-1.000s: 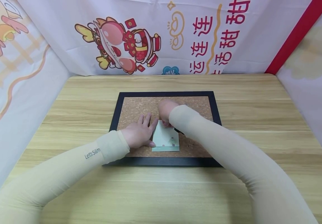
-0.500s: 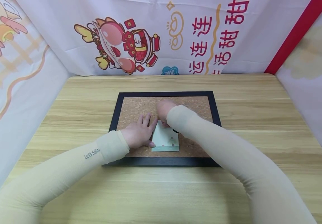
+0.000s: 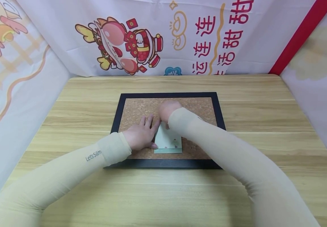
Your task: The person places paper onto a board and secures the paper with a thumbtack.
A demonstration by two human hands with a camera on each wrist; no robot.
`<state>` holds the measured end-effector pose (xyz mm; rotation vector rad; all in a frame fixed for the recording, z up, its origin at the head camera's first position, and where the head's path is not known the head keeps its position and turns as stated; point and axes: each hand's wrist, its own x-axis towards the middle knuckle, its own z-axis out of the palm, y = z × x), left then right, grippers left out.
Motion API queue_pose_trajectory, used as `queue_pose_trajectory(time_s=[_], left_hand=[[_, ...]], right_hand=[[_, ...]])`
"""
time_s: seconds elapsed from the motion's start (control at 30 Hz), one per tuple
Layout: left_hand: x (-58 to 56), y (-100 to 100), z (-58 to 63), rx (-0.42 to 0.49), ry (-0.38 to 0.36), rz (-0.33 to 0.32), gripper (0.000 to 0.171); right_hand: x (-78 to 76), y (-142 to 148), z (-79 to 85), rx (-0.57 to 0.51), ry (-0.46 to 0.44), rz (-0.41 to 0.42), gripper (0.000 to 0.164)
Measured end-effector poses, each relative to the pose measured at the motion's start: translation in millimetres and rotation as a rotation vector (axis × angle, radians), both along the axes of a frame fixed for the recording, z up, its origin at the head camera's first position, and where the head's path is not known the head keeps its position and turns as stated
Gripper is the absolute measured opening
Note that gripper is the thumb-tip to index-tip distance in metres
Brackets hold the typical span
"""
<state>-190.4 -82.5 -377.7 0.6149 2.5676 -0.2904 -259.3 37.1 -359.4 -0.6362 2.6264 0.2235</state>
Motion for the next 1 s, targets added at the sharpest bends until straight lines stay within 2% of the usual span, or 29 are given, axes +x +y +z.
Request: queue_pose_trajectory(time_s=[0.13, 0.27, 0.37, 0.43, 0.5, 0.57, 0.63, 0.7, 0.83, 0.9, 1.0], left_hand=[[-1.9, 0, -0.6, -0.01, 0.001, 0.01, 0.099], [-5.4, -1, -2.0, -0.006, 0.006, 0.009, 0.099], [-8.3, -1, -4.7, 0.003, 0.006, 0.005, 0.098], [-10.5, -2, -7.0, 0.008, 0.006, 0.012, 0.097], [-12.6, -3, -9.1, 0.019, 0.005, 0.019, 0.096], [-15.0, -5, -10.9, 0.039, -0.001, 0.026, 0.095], [-17.6, -8, -12.6, 0.068, -0.005, 0.031, 0.095], [-19.2, -10, -14.4, 0.095, -0.014, 0.03, 0.096], [-21.9, -15, -16.7, 0.145, -0.033, 0.037, 0.097], [-22.4, -18, -16.8, 0.178, -0.043, 0.043, 0.098], [-22.8, -23, -16.7, 0.211, -0.042, 0.04, 0.099]], right_hand=[[-2.1, -1, -1.2, 0.013, -0.005, -0.027, 0.035], [-5.9, -2, -6.4, 0.044, 0.026, -0.023, 0.037], [-10.0, 0, -12.3, 0.026, 0.026, -0.006, 0.036], [-14.7, 6, -15.8, -0.047, -0.03, -0.013, 0.03], [-19.5, 15, -15.8, -0.162, -0.127, -0.027, 0.023], [-23.7, 26, -13.2, -0.281, -0.228, -0.072, 0.016], [-26.0, 38, -7.4, -0.363, -0.271, -0.102, 0.01], [-25.6, 51, -1.7, -0.392, -0.242, -0.103, 0.008], [-20.2, 74, 5.4, -0.381, -0.046, -0.035, 0.01], [-15.7, 84, 4.9, -0.387, 0.042, -0.016, 0.011], [-8.2, 99, 0.6, -0.42, 0.116, -0.022, 0.016]])
